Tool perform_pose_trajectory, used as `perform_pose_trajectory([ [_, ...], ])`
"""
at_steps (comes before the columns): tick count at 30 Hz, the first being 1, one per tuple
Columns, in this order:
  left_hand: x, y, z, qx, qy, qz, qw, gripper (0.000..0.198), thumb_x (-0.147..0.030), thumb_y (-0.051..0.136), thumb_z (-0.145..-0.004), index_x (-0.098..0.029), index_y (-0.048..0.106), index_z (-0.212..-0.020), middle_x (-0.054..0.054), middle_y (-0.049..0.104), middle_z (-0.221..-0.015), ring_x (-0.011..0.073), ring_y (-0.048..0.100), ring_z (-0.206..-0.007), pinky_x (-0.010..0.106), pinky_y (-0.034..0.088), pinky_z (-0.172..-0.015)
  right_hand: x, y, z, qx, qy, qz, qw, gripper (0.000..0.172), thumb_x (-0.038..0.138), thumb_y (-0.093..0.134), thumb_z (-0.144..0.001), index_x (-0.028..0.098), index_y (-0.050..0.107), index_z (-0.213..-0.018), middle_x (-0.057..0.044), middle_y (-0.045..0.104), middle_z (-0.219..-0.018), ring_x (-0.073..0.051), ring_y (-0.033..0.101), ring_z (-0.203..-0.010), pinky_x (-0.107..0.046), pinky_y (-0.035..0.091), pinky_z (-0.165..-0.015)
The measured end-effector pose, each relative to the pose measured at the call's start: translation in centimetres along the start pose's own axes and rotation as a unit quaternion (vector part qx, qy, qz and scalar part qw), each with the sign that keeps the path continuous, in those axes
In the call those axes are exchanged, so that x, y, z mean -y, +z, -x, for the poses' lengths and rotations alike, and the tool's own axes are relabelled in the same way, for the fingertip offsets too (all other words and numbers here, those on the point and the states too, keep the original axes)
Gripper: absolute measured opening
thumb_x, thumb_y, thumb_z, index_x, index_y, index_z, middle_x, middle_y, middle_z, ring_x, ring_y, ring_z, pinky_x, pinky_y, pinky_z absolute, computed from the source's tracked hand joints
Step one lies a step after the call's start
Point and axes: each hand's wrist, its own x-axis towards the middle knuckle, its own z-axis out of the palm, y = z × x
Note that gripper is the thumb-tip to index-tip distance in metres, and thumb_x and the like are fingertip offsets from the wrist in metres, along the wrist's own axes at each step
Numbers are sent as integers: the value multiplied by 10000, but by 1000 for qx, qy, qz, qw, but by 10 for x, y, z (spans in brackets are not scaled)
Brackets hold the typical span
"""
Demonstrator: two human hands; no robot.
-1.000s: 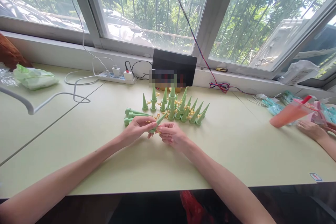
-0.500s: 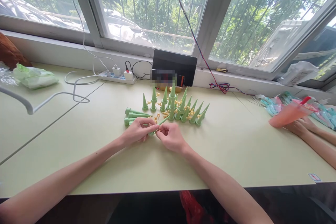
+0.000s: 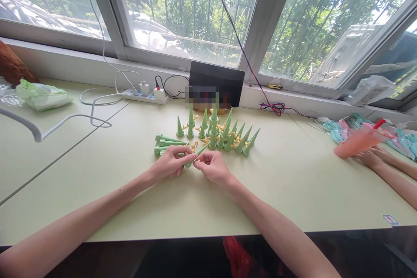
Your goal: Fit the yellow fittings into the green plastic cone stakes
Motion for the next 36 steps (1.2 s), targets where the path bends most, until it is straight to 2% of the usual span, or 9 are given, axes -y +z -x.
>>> perform_pose_trajectory([
  [4,1,-3,-1,27,16,26,999,343,-482,629,-837,-147,654,-767,-27,527,-601,61,476,-397,175,370,-369,3,-3,0,35,61,-99,993,275,340,775,-687,160,572,-640,91,336,-463,-33,213,-405,-205,132,-381],
  [8,0,-6,-3,69,61,91,992,307,-438,645,-843,-132,676,-843,20,600,-717,86,523,-529,207,454,-479,3,-7,-2,92,115,-211,966,254,309,801,-673,149,604,-679,106,310,-432,-27,183,-394,-183,119,-356],
  [11,-1,-7,-4,89,93,121,984,280,-402,648,-852,-124,683,-846,37,614,-741,100,540,-600,221,469,-534,2,-9,-3,121,128,-267,947,236,277,805,-677,134,618,-690,100,331,-454,-16,175,-396,-165,120,-349],
  [14,-2,-7,-3,85,95,124,984,276,-397,650,-853,-124,685,-842,37,616,-737,101,543,-600,226,469,-539,1,-9,-3,132,121,-279,943,221,266,802,-692,129,629,-700,104,313,-451,-14,177,-394,-156,130,-345],
  [20,-4,-6,-1,71,57,108,990,328,-444,646,-845,-121,670,-798,34,617,-728,83,530,-525,208,447,-467,3,-9,-3,124,122,-248,953,259,314,806,-684,129,624,-687,100,316,-448,-16,179,-395,-163,121,-344],
  [24,-1,-5,-2,50,21,72,996,353,-483,650,-827,-136,656,-757,6,589,-659,66,500,-443,189,409,-405,6,-5,-2,85,123,-184,971,258,317,809,-646,143,621,-675,101,318,-425,-25,199,-389,-185,123,-354],
  [28,2,-4,-2,26,-18,14,999,380,-513,662,-799,-152,629,-689,-34,503,-535,63,462,-349,173,306,-314,1,0,1,24,62,-50,997,277,369,764,-682,157,590,-645,76,378,-485,-36,252,-402,-205,160,-373],
  [31,2,-4,-1,19,-35,-2,999,374,-514,668,-788,-161,622,-674,-50,459,-473,65,430,-319,170,265,-284,-4,2,1,0,-18,47,999,285,374,713,-732,167,557,-613,43,443,-533,-58,337,-441,-217,212,-395],
  [36,3,-2,-1,15,-25,4,1000,351,-502,660,-796,-169,636,-687,-49,447,-463,79,458,-332,174,279,-290,-6,2,1,0,0,29,1000,281,376,725,-726,171,562,-624,55,425,-522,-50,306,-419,-217,205,-389],
])
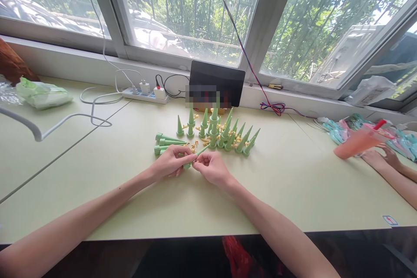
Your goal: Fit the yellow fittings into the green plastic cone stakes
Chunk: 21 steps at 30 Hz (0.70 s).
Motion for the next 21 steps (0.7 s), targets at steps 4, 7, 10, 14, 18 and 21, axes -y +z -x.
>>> perform_pose_trajectory([
  [4,0,0,0,4,5,14,1000,360,-502,647,-808,-163,631,-686,-50,426,-446,79,451,-329,174,282,-299,6,-2,0,24,64,-96,993,278,366,767,-690,172,572,-655,79,376,-479,-39,247,-395,-204,152,-369],
  [7,-1,-2,0,14,13,36,999,363,-506,647,-810,-157,638,-707,-42,468,-497,68,454,-365,171,340,-338,11,-4,0,48,93,-168,980,260,313,786,-668,159,579,-630,97,319,-443,-32,204,-397,-193,135,-364],
  [10,-5,-3,0,35,39,72,996,353,-493,650,-814,-143,680,-782,5,584,-656,71,493,-461,180,421,-407,11,-8,-1,86,127,-251,956,209,258,791,-663,145,616,-672,99,316,-455,-26,187,-406,-179,119,-361],
  [14,-9,-5,-1,61,66,111,990,334,-459,656,-819,-128,704,-825,39,632,-742,84,517,-524,199,459,-457,7,-10,-3,119,138,-321,929,218,245,789,-692,136,602,-665,96,293,-489,-24,158,-424,-162,104,-355],
  [18,-8,-5,-1,63,68,114,989,331,-457,661,-819,-129,705,-818,37,634,-739,87,531,-525,205,467,-466,6,-10,-4,118,137,-321,930,216,236,794,-697,129,607,-675,98,295,-474,-19,159,-416,-155,113,-352],
  [21,-6,-5,-1,56,52,105,992,347,-475,661,-816,-130,700,-809,37,635,-746,86,534,-503,208,461,-448,6,-10,-4,111,144,-322,929,214,213,799,-682,131,601,-671,98,318,-467,-18,166,-412,-157,113,-352],
])
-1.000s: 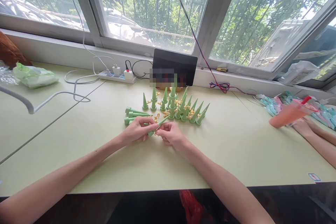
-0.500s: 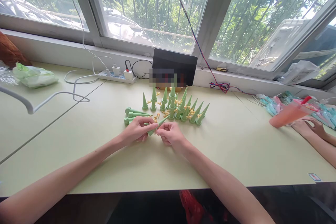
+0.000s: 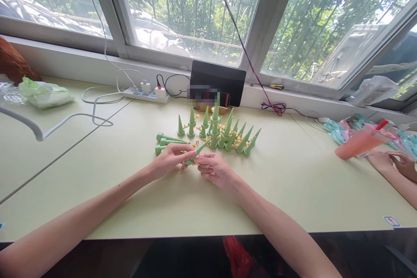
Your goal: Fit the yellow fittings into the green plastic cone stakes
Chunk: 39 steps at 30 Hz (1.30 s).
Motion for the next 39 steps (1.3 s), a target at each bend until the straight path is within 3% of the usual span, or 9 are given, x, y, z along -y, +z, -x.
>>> perform_pose_trajectory([
  [5,1,2,2,-32,-48,-24,998,382,-524,668,-793,-144,676,-759,-12,541,-624,48,417,-381,187,340,-338,2,4,1,-25,10,29,999,216,232,806,-651,127,621,-688,103,321,-457,-14,176,-402,-164,103,-352],
  [12,7,2,2,-36,-102,-69,992,418,-578,660,-772,-164,668,-720,-31,446,-557,43,340,-326,195,210,-284,-3,10,3,-102,-35,185,977,303,332,814,-629,150,572,-629,91,355,-446,-25,236,-394,-180,140,-362],
  [20,5,2,2,-44,-91,-74,992,387,-539,659,-785,-155,679,-741,-14,518,-588,49,393,-358,188,267,-326,-4,9,3,-104,-55,179,977,301,328,804,-641,154,559,-616,90,352,-447,-27,224,-394,-188,131,-362],
  [26,1,0,0,-10,-45,-18,999,364,-500,675,-791,-137,698,-803,21,613,-731,72,496,-474,200,413,-431,-1,4,1,-47,-14,60,997,230,248,804,-653,144,601,-689,95,323,-493,-25,187,-421,-178,105,-359],
  [32,4,-1,-1,-8,-31,1,999,355,-479,674,-800,-130,706,-858,35,644,-773,71,505,-481,206,434,-448,-1,-3,0,-7,-6,5,1000,199,222,791,-706,125,617,-704,96,277,-524,-26,155,-445,-155,111,-350],
  [39,-4,1,2,-19,-48,-28,998,367,-499,665,-793,-134,695,-770,11,594,-685,61,463,-427,198,386,-396,1,6,2,-41,2,34,999,240,233,817,-638,131,602,-665,101,306,-474,-15,173,-417,-165,100,-357],
])
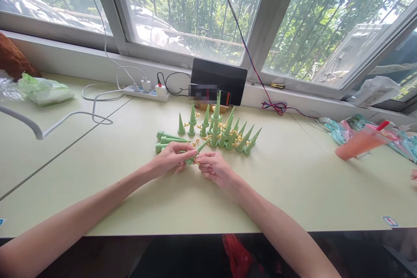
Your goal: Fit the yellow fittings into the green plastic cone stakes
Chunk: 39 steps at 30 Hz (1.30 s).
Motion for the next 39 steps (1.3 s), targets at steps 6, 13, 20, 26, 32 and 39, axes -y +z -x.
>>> perform_pose_trajectory([
  [6,2,2,1,-9,-31,-34,999,396,-530,639,-804,-142,664,-727,-16,531,-598,40,405,-345,180,271,-343,1,4,3,-55,-18,100,993,276,287,803,-635,152,563,-618,96,318,-449,-28,205,-411,-183,106,-360],
  [13,-3,8,1,-35,-25,-39,998,391,-541,620,-813,-160,630,-731,-30,509,-570,69,452,-385,191,346,-370,4,4,3,-61,-37,122,990,245,324,776,-673,150,602,-664,103,293,-466,-33,199,-411,-188,129,-359],
  [20,-3,8,1,-88,12,-32,996,388,-550,600,-828,-166,628,-777,-19,564,-646,62,471,-398,190,372,-375,3,8,3,-88,-88,136,983,268,392,749,-707,168,604,-702,85,360,-503,-41,236,-414,-186,165,-363],
  [26,-2,10,1,-98,41,-33,994,378,-526,588,-849,-155,618,-783,2,613,-665,61,480,-408,187,391,-385,-1,9,3,-94,-128,197,968,310,455,720,-746,169,602,-715,77,364,-484,-53,256,-416,-198,206,-360],
  [32,-2,9,0,-84,38,-44,995,379,-514,595,-849,-141,629,-796,16,612,-655,80,520,-448,182,418,-387,-7,2,-3,-112,-177,248,946,322,482,664,-795,184,582,-703,60,390,-499,-64,287,-411,-223,237,-378],
  [39,0,6,-1,-62,20,-42,997,377,-511,624,-821,-141,661,-883,59,670,-806,122,604,-548,195,464,-415,-10,-1,-3,-131,-230,339,903,297,433,558,-867,186,574,-704,41,410,-519,-95,346,-466,-244,276,-451],
])
